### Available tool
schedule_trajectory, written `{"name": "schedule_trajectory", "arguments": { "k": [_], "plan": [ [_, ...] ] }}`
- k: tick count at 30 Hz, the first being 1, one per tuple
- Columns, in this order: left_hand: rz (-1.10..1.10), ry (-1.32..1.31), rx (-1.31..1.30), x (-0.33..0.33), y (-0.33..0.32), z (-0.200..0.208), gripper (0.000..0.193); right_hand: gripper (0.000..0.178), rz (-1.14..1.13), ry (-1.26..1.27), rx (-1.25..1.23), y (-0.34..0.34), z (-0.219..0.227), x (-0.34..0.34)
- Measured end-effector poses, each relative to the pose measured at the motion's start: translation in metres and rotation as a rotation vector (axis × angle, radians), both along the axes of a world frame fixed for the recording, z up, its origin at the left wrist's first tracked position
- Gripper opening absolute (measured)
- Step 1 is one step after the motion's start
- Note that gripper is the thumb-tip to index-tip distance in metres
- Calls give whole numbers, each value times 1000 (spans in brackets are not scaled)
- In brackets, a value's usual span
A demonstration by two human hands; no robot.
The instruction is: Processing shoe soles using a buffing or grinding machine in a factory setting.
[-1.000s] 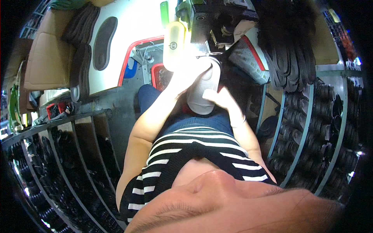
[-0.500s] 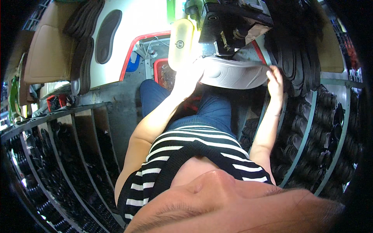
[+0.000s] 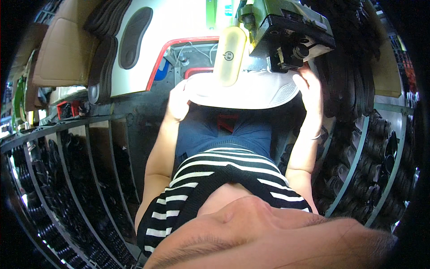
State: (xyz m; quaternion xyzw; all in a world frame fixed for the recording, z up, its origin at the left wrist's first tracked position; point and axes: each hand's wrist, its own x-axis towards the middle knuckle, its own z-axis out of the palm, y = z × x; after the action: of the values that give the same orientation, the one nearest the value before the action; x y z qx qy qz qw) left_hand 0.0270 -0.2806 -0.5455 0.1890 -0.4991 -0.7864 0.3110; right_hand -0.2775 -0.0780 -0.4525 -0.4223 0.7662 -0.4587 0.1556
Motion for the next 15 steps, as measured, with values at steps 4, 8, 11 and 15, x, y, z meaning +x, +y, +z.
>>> {"name": "schedule_trajectory", "arguments": {
  "k": [4,8,11,15],
  "plan": [
    [-32,-100,76,26,-22,-3,28,26,70,-7,36,-15,8,36],
    [-74,-302,61,60,-31,-17,29,23,116,-66,47,-33,6,56],
    [-206,-510,111,75,-21,-18,36,15,197,49,108,-48,15,64],
    [-383,-586,103,88,16,-27,36,13,390,344,36,-67,-14,58]
  ]
}}
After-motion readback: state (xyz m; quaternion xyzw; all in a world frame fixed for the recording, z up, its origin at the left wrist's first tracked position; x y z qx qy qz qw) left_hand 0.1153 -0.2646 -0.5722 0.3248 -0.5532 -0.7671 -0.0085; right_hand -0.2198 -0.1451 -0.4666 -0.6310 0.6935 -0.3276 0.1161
